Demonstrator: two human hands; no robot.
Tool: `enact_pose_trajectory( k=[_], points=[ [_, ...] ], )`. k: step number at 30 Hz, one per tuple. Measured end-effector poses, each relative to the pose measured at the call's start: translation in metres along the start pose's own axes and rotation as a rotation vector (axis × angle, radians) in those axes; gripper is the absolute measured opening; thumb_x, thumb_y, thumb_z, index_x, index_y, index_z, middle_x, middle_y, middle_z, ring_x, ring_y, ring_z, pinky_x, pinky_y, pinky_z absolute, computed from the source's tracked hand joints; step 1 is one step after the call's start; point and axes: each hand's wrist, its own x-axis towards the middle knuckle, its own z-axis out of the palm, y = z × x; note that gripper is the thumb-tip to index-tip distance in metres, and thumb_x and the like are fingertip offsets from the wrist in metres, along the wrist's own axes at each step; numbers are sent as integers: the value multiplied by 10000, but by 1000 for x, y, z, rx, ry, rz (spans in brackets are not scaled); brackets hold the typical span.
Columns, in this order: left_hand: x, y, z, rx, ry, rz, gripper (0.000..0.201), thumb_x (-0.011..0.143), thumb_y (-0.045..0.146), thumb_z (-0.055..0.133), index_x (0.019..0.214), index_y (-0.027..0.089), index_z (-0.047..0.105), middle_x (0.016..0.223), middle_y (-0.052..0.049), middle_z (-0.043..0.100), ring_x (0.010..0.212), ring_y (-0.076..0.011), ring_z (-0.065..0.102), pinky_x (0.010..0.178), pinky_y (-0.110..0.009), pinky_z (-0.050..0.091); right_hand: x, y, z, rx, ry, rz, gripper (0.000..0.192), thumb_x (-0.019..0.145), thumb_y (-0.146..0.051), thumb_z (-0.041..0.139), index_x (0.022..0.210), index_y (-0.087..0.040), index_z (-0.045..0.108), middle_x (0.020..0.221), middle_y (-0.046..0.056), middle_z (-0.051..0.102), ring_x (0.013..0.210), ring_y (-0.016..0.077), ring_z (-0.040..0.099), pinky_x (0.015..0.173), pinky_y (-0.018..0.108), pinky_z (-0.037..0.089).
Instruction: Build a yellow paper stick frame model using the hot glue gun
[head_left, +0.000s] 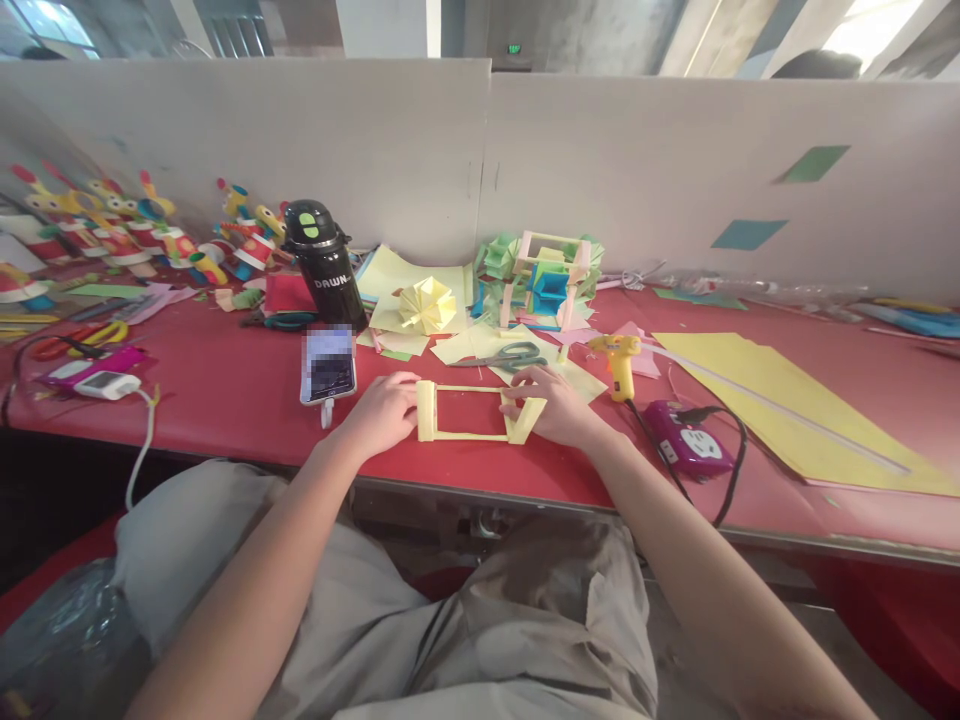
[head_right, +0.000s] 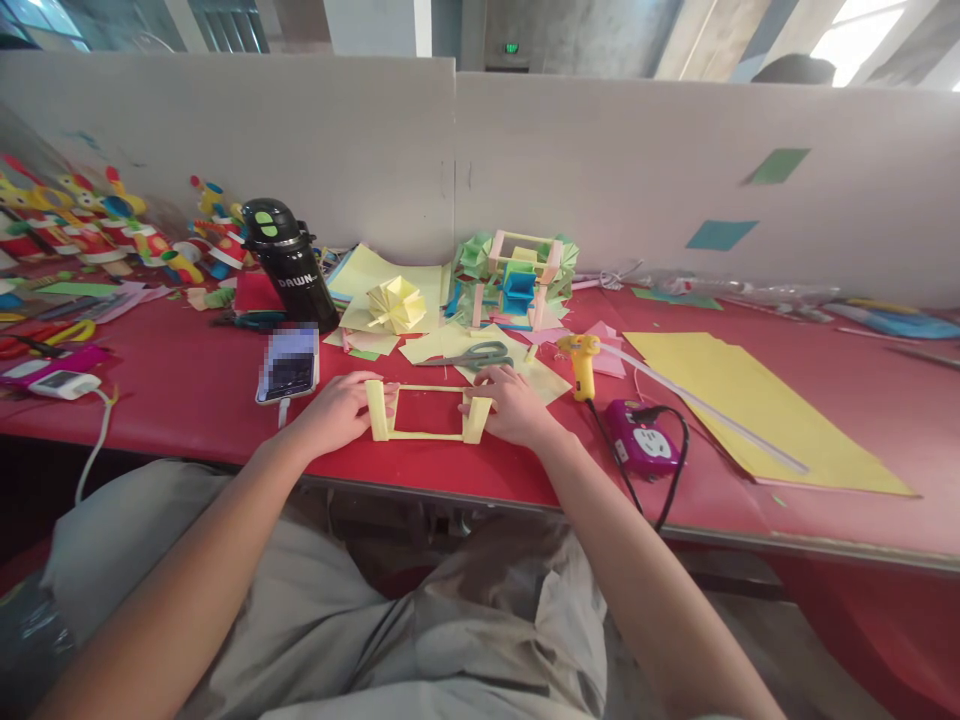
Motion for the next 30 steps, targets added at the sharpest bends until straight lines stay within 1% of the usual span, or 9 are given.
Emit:
enact_pose_trajectory(
  k=[5, 7, 11, 15, 19, 21, 24, 27, 30],
  points=[
    [1, -3, 2, -39, 2, -14, 265, 835, 198, 499, 872, 228, 760, 988, -63, 726, 1199, -271, 550, 1028, -429, 445, 0, 1, 3, 16, 31, -14, 223, 882, -415, 636, 933, -249, 776, 1008, 95, 654, 940, 261, 612, 855, 438, 507],
    [1, -3, 2, -50, -1, -35, 258, 834, 207, 505, 879, 221, 759, 1018, -68, 711, 1185, -263, 561, 1031, -414, 450, 0, 2, 3, 21, 32, -18, 225, 889, -406, 628, 931, -242, 778, 997, 94, 655, 926, 254, 615, 847, 431, 507],
    [1, -3, 2, -52, 3, -79, 248, 831, 204, 499, 833, 208, 747, 1127, -75, 664, 1132, -253, 594, 1020, -387, 464, 1, 1, 2, 31, 33, -21, 234, 915, -383, 596, 914, -237, 778, 983, 96, 658, 922, 252, 617, 833, 420, 506],
    [0, -3, 2, -56, -3, -114, 236, 832, 204, 494, 803, 201, 728, 1185, -81, 624, 1102, -258, 607, 1018, -399, 463, 1, 1, 3, 38, 43, 6, 248, 925, -389, 582, 891, -239, 777, 962, 96, 659, 914, 251, 619, 822, 413, 511],
    [0, -1, 1, -55, -15, -120, 245, 825, 169, 480, 825, 201, 724, 1185, -83, 616, 1107, -260, 602, 1015, -412, 461, 1, 2, 5, 52, 48, 16, 242, 921, -382, 588, 892, -232, 775, 964, 96, 661, 911, 248, 618, 820, 412, 517],
    [0, -1, 1, -50, -15, -116, 273, 826, 153, 468, 861, 206, 733, 1173, -83, 620, 1105, -260, 604, 1014, -414, 462, 1, 2, 5, 54, 53, 17, 240, 917, -381, 593, 889, -227, 775, 963, 98, 663, 904, 248, 619, 817, 416, 520],
    [-1, 1, -1, -45, -10, -115, 344, 836, 138, 448, 983, 227, 746, 1197, -82, 613, 1101, -258, 608, 1013, -419, 460, 2, 1, 5, 58, 58, 20, 239, 914, -375, 596, 877, -222, 775, 954, 99, 666, 890, 247, 620, 810, 420, 524],
    [-1, 2, -1, -34, -10, -122, 415, 845, 135, 441, 1118, 258, 728, 1215, -83, 604, 1097, -263, 610, 1011, -427, 458, 2, 0, 5, 59, 59, 23, 241, 915, -373, 592, 872, -221, 775, 950, 100, 667, 887, 248, 620, 805, 424, 525],
    [-1, 3, -2, -31, -17, -139, 436, 852, 146, 453, 1183, 270, 708, 1226, -89, 595, 1098, -272, 609, 1002, -425, 463, 2, 1, 6, 60, 63, 21, 254, 920, -379, 583, 873, -218, 774, 946, 102, 665, 884, 249, 620, 804, 427, 527]
  ],
)
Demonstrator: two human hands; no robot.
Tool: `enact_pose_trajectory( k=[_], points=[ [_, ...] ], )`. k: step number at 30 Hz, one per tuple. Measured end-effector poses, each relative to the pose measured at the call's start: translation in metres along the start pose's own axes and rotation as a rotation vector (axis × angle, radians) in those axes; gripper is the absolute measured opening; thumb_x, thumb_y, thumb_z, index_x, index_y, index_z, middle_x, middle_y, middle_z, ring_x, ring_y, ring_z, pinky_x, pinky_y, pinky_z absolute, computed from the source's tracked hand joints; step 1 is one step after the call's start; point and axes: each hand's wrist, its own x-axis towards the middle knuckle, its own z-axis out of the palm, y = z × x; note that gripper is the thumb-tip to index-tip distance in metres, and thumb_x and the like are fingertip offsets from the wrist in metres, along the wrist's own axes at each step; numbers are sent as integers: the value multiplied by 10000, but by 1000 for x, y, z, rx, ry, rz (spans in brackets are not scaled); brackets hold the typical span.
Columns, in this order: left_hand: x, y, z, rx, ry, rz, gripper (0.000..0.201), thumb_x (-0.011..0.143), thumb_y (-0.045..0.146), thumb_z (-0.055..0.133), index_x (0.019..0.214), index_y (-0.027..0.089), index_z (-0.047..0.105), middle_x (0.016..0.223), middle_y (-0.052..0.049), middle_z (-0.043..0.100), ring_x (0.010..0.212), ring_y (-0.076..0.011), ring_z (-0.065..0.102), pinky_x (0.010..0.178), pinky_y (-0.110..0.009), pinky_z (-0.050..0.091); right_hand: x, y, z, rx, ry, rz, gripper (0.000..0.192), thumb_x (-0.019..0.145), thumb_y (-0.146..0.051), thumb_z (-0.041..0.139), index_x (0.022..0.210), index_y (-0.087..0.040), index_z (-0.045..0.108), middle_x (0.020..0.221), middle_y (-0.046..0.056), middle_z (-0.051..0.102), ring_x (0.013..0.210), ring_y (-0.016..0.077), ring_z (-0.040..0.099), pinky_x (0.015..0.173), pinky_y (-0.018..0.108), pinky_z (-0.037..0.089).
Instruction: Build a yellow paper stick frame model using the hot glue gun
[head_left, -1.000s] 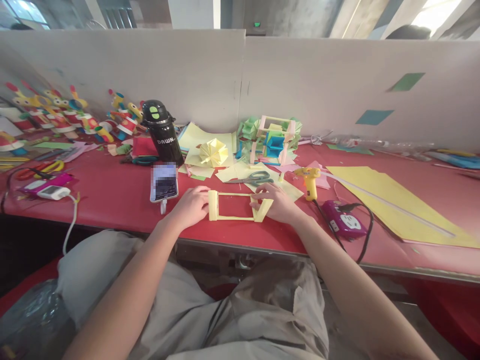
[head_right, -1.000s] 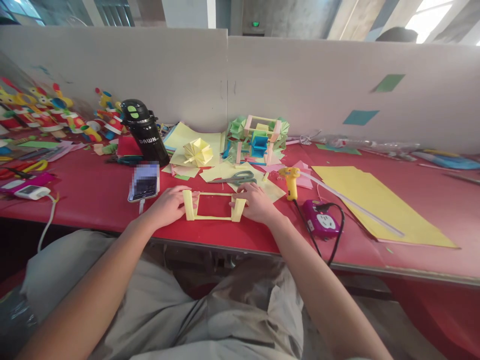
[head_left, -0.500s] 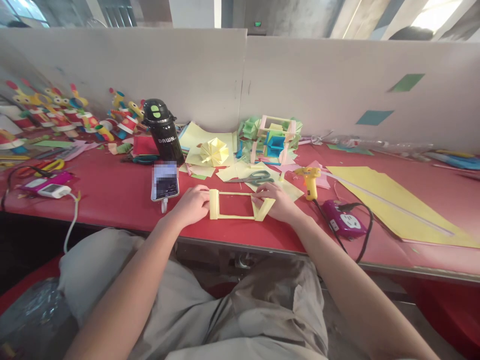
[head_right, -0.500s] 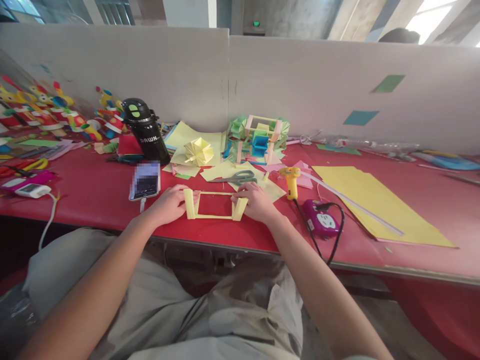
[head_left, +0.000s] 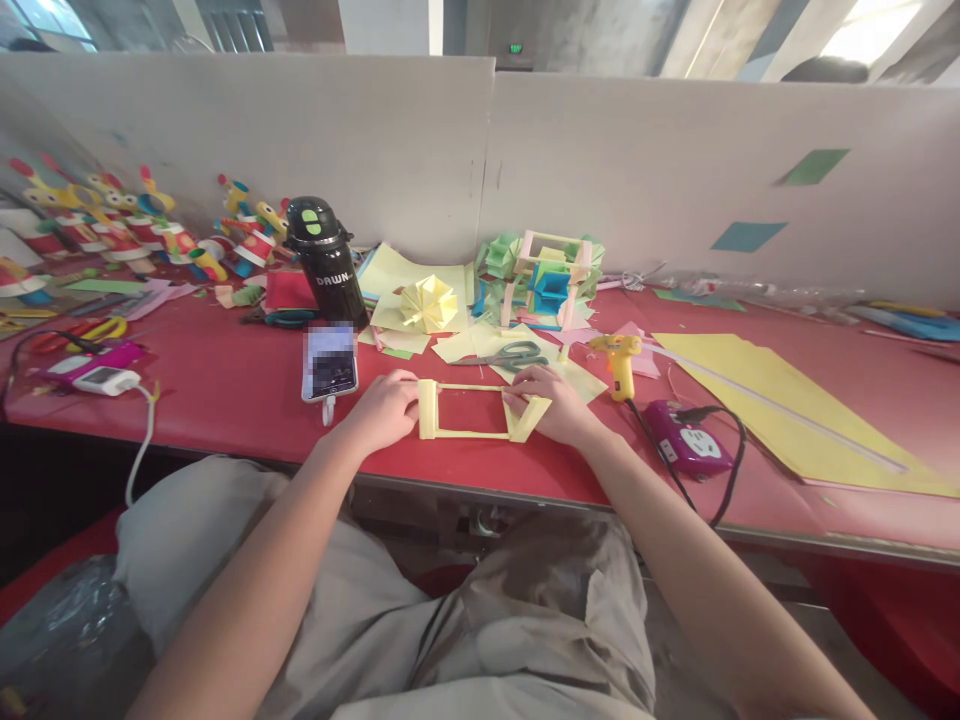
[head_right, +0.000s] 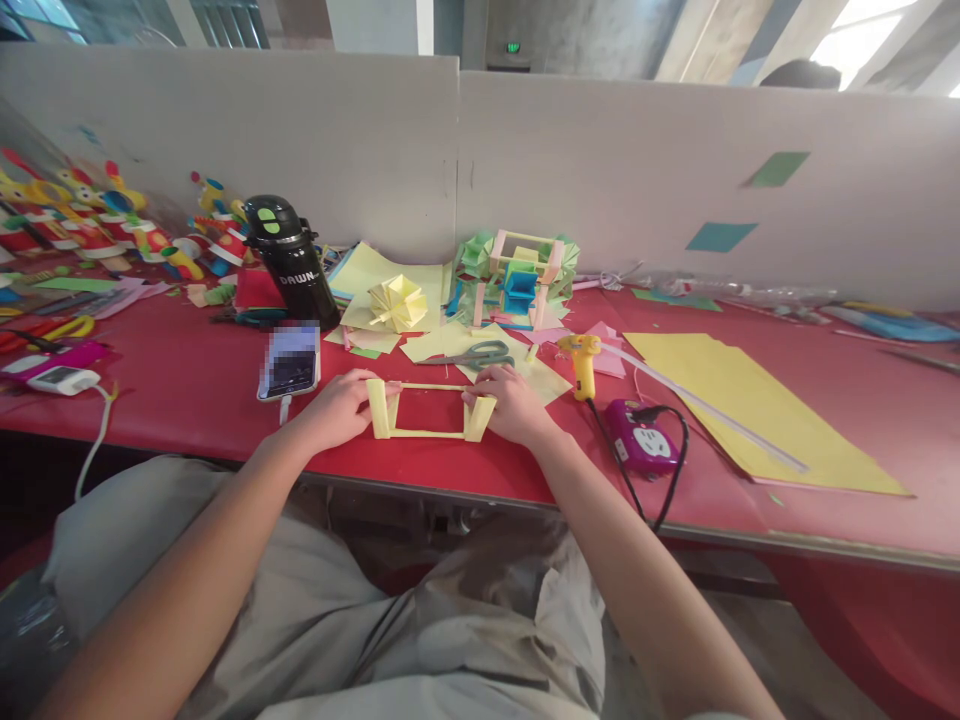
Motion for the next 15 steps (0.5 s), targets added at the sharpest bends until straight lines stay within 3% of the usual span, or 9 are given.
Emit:
enact_pose_trajectory(
  k=[15],
  points=[
    [0, 6, 0, 5, 16, -10, 413, 783, 88, 490, 1078, 237, 740, 1190, -79, 623, 1055, -259, 630, 989, -394, 481, 1, 1, 3, 16, 21, -8, 256, 923, -371, 573, 837, -224, 764, 938, 102, 664, 874, 244, 626, 808, 424, 536]
  ],
)
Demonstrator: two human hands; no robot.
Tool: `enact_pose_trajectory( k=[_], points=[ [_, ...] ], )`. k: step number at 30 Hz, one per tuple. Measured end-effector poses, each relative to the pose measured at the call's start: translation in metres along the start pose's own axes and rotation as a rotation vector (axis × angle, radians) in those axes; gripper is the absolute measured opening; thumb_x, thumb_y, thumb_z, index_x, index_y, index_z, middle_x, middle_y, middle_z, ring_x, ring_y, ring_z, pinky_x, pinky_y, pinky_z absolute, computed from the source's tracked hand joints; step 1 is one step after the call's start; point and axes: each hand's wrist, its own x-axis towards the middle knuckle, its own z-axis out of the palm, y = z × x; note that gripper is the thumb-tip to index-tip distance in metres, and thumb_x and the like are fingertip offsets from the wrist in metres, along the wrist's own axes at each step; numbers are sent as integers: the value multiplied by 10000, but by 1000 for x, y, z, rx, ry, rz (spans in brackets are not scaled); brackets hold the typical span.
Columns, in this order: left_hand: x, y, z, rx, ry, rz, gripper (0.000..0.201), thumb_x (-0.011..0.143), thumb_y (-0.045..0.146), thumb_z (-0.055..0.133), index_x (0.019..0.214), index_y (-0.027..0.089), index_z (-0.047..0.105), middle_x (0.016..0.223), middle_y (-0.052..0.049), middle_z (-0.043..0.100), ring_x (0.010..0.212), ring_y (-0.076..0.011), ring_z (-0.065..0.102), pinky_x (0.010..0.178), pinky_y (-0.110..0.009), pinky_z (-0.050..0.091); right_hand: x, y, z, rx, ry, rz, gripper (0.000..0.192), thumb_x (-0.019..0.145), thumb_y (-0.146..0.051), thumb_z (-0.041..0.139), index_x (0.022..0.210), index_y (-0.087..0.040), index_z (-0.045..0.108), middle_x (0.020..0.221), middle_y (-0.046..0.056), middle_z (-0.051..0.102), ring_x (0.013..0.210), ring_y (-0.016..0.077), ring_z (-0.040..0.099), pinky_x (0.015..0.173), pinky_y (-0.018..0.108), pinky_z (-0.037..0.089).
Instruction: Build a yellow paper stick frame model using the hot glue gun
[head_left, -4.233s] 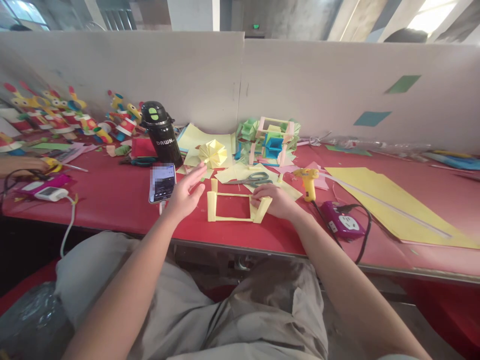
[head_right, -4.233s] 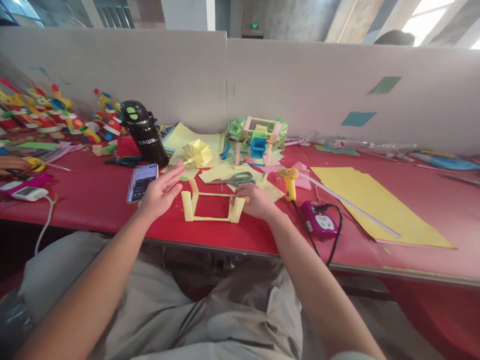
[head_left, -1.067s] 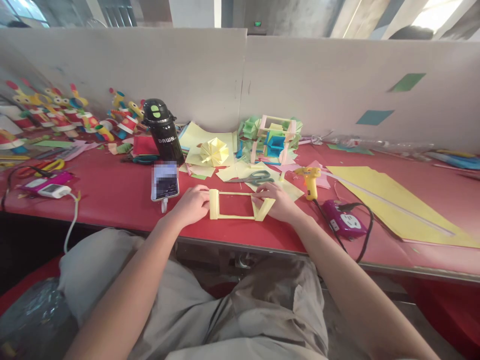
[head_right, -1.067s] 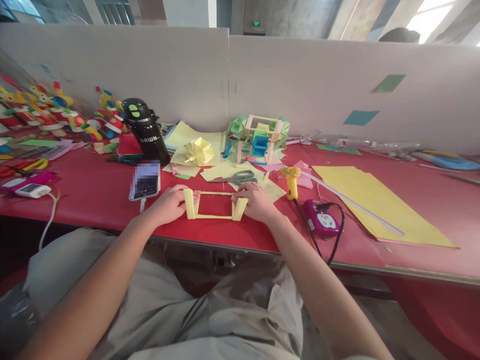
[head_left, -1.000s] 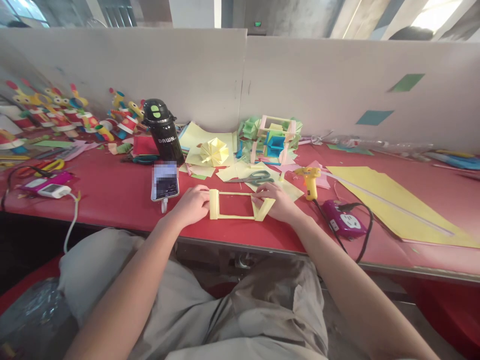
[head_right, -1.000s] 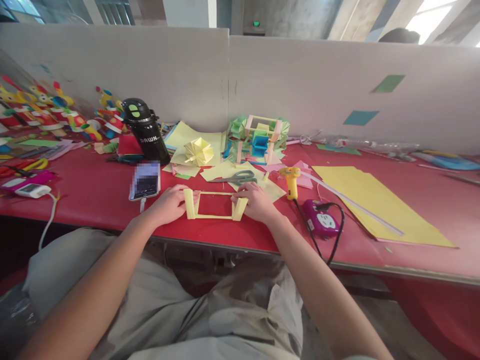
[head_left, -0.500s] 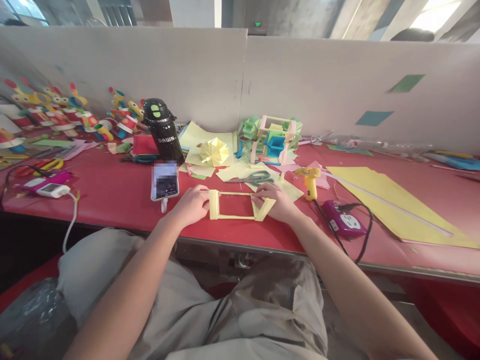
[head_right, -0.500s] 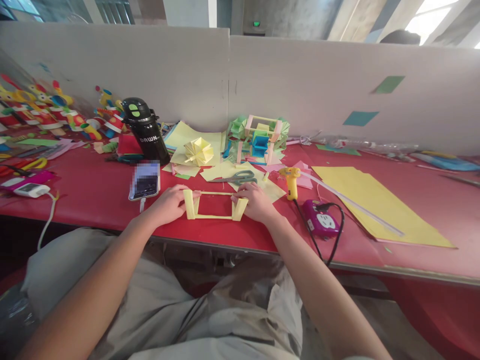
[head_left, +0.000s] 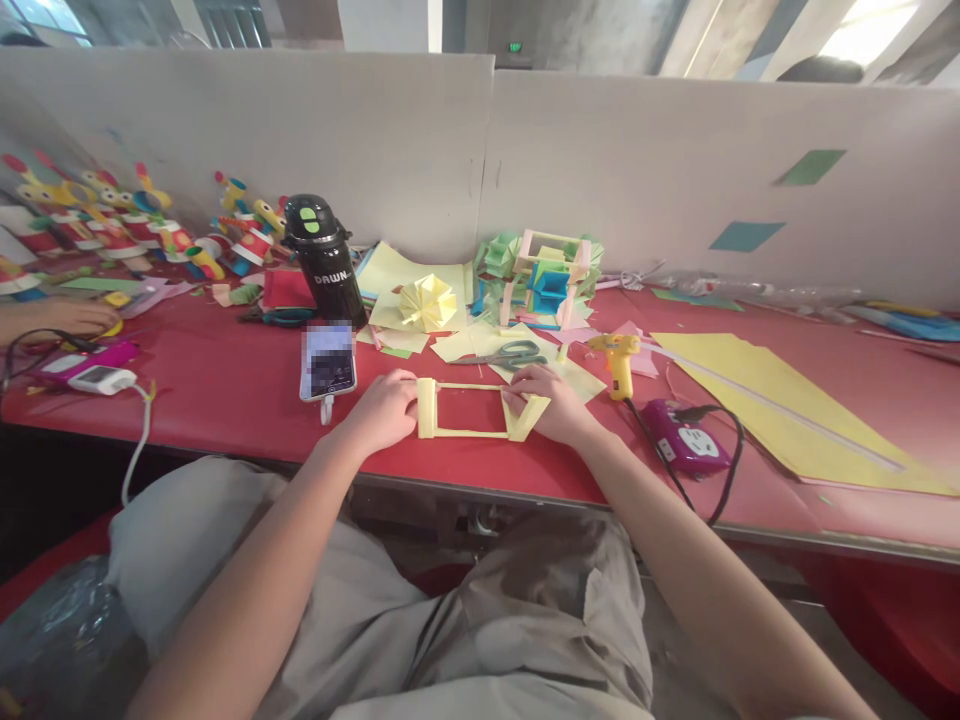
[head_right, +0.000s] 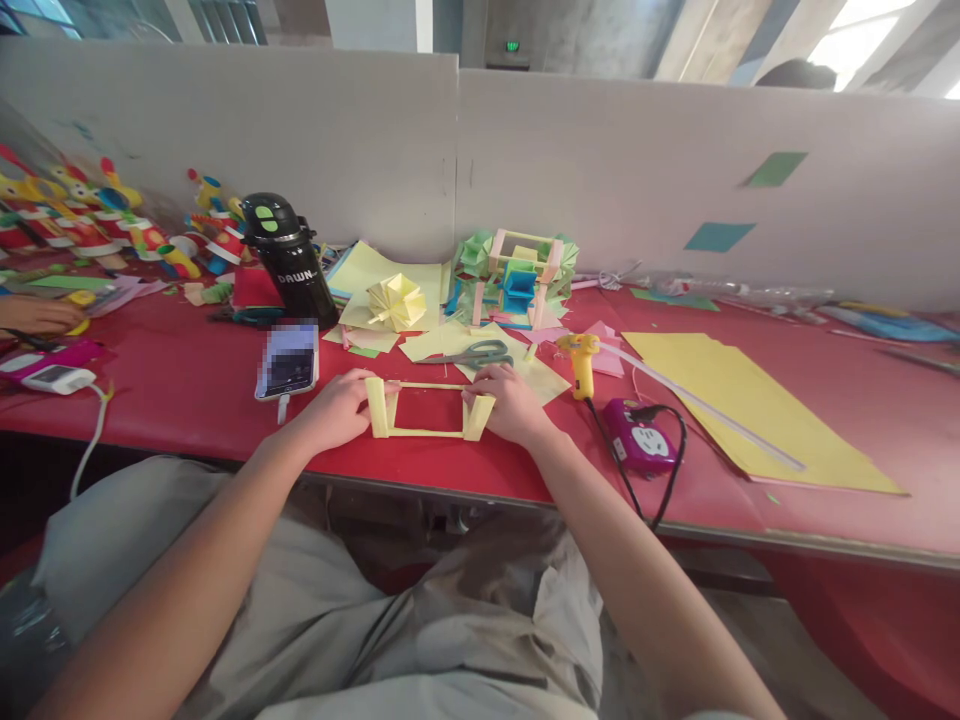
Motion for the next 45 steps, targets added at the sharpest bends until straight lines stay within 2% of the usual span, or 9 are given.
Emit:
enact_pose_trajectory(
  k=[5, 8, 11, 15, 24, 33, 40, 43, 45],
  points=[
    [-2, 0, 12, -28, 84, 45, 341, 787, 29, 446, 871, 187, 736, 980, -87, 690, 1123, -248, 593, 978, -387, 484, 1, -4, 2, -34, 42, 14, 277, 924, -341, 562, 769, -206, 747, 896, 103, 670, 854, 244, 612, 777, 411, 528],
    [-4, -2, 18, -15, 142, 60, 328, 825, 62, 454, 931, 199, 733, 1067, -84, 706, 1216, -256, 544, 997, -438, 462, 2, -6, 3, -29, 59, 18, 290, 929, -317, 550, 734, -203, 731, 882, 99, 670, 845, 238, 606, 775, 406, 524],
    [-5, -2, 17, -12, 129, 53, 370, 809, 37, 443, 961, 201, 738, 1086, -71, 722, 1254, -257, 526, 1010, -455, 445, 4, -8, 2, -34, 53, 29, 283, 919, -307, 563, 703, -205, 715, 890, 96, 667, 853, 240, 594, 772, 412, 521],
    [-4, 0, 12, -2, 117, 90, 501, 772, 3, 447, 1126, 240, 712, 1178, -38, 713, 1275, -265, 515, 1031, -478, 425, 7, -11, -1, -27, 34, 50, 320, 929, -299, 547, 659, -206, 691, 905, 96, 662, 847, 229, 583, 760, 403, 519],
    [12, -14, 9, -61, 88, 218, 436, 794, 30, 467, 1098, 223, 713, 1130, -48, 730, 1191, -265, 580, 985, -459, 454, 10, -11, -8, 21, -3, 77, 279, 933, -271, 554, 710, -224, 714, 895, 76, 643, 831, 205, 562, 768, 380, 501],
    [5, -11, 12, -130, 118, 142, 404, 852, 75, 471, 1145, 249, 687, 1159, -36, 726, 1170, -264, 588, 951, -440, 458, 11, -15, -12, 6, -52, 127, 269, 943, -290, 544, 742, -229, 711, 916, 74, 656, 834, 202, 567, 810, 392, 493],
    [12, -10, 13, -76, 145, 123, 289, 845, 134, 513, 1020, 240, 717, 1050, -47, 745, 1097, -252, 613, 925, -411, 445, 13, -15, -16, -76, -144, 123, 309, 956, -317, 533, 721, -227, 712, 961, 82, 667, 901, 222, 578, 818, 408, 479],
    [14, -11, 16, -59, 165, 141, 249, 828, 146, 531, 969, 232, 718, 997, -44, 754, 1085, -250, 616, 940, -410, 432, 17, -9, -21, -39, -215, 99, 289, 950, -333, 545, 748, -231, 725, 967, 82, 656, 926, 232, 574, 805, 407, 488],
    [14, -13, 19, -68, 190, 142, 249, 800, 131, 546, 954, 229, 715, 965, -36, 759, 1078, -248, 618, 941, -409, 427, 18, -6, -22, -1, -213, 91, 283, 943, -330, 554, 741, -230, 725, 964, 80, 651, 923, 232, 574, 806, 408, 492]
  ],
)
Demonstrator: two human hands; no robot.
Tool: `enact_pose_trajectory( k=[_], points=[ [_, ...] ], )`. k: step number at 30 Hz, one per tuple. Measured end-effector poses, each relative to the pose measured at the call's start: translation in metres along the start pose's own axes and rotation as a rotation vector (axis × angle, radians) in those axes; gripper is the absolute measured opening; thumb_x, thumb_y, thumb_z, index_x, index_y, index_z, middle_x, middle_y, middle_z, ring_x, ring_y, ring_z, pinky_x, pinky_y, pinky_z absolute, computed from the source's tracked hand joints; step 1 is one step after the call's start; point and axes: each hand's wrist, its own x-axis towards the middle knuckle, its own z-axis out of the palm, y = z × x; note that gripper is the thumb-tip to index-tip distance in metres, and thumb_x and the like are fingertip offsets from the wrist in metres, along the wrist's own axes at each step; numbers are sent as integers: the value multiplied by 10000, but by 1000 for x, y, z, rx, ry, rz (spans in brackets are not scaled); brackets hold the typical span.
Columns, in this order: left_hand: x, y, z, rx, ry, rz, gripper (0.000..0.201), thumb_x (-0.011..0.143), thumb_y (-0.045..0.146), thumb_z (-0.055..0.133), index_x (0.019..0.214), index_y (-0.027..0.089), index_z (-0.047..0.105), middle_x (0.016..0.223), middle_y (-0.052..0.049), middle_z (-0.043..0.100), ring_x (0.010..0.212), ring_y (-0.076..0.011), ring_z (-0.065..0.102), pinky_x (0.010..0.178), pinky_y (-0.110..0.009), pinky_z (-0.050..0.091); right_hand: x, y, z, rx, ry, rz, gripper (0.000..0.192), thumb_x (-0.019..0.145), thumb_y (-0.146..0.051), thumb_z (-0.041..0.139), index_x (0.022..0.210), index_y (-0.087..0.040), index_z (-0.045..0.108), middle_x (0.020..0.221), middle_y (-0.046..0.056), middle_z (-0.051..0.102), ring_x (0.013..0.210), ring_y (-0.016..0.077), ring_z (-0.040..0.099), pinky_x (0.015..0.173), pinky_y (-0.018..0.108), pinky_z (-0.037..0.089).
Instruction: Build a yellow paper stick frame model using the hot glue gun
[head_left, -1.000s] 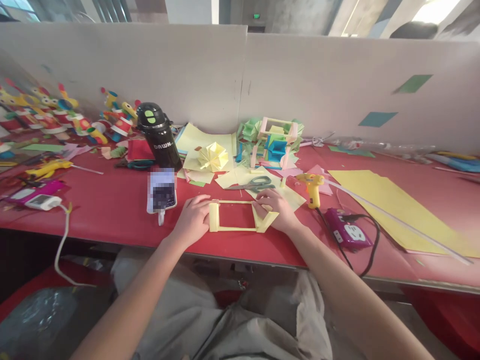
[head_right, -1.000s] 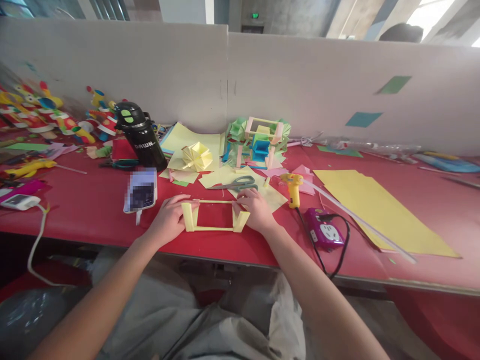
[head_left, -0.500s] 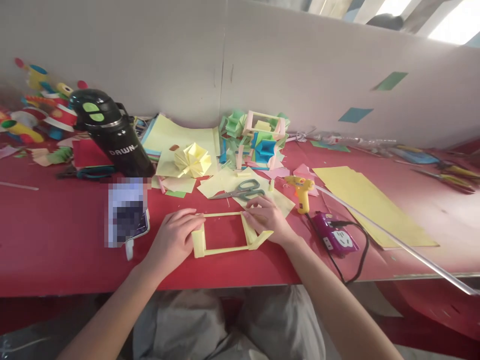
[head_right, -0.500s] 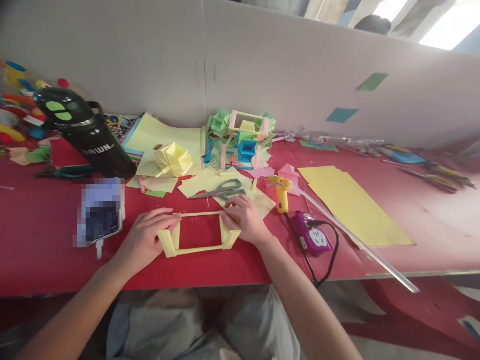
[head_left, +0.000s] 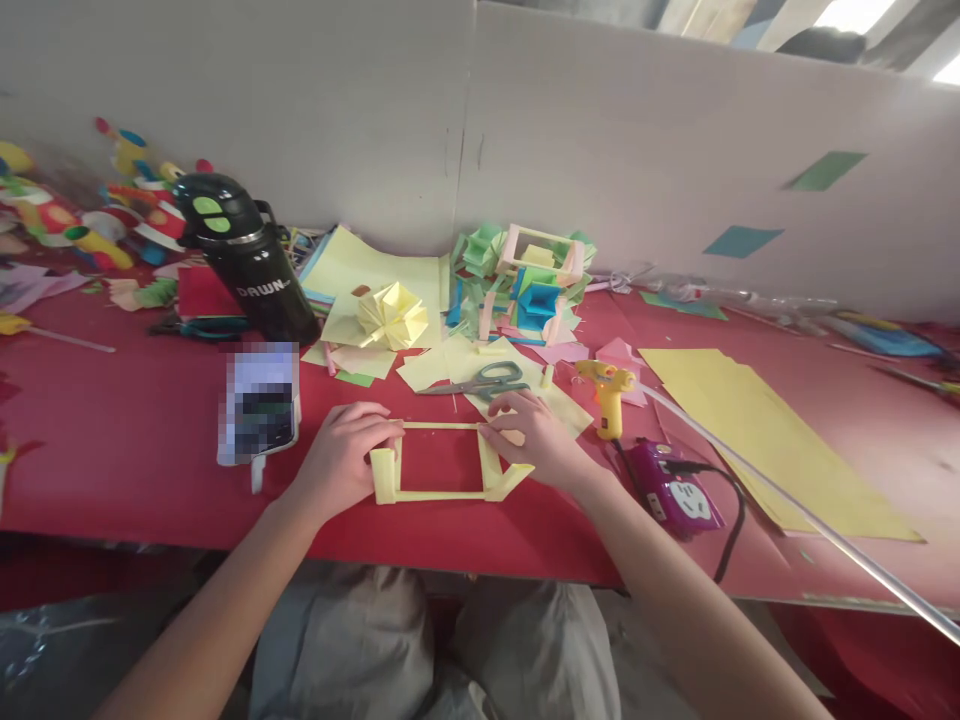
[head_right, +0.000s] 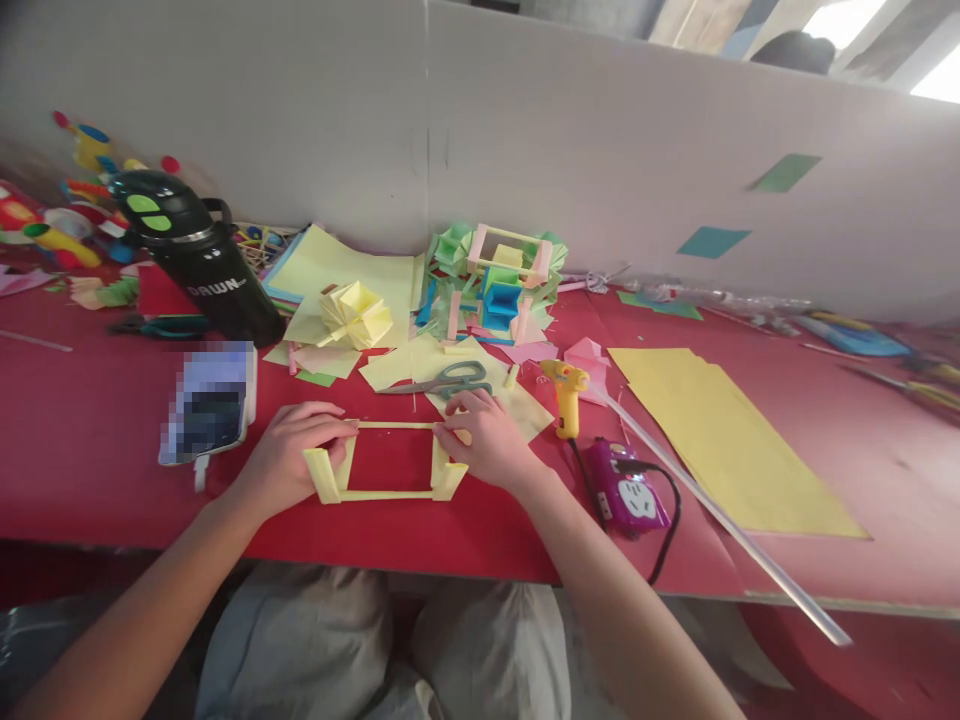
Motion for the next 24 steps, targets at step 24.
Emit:
enact_pose_trajectory(
  k=[24],
  points=[
    [-4, 0, -4, -121, 172, -10, 225, 832, 167, 562, 930, 220, 758, 940, -55, 749, 935, -211, 669, 836, -367, 507, -7, 6, 14, 116, 161, -33, 273, 939, -335, 559, 763, -226, 737, 910, 85, 642, 845, 224, 584, 769, 406, 511]
  ],
)
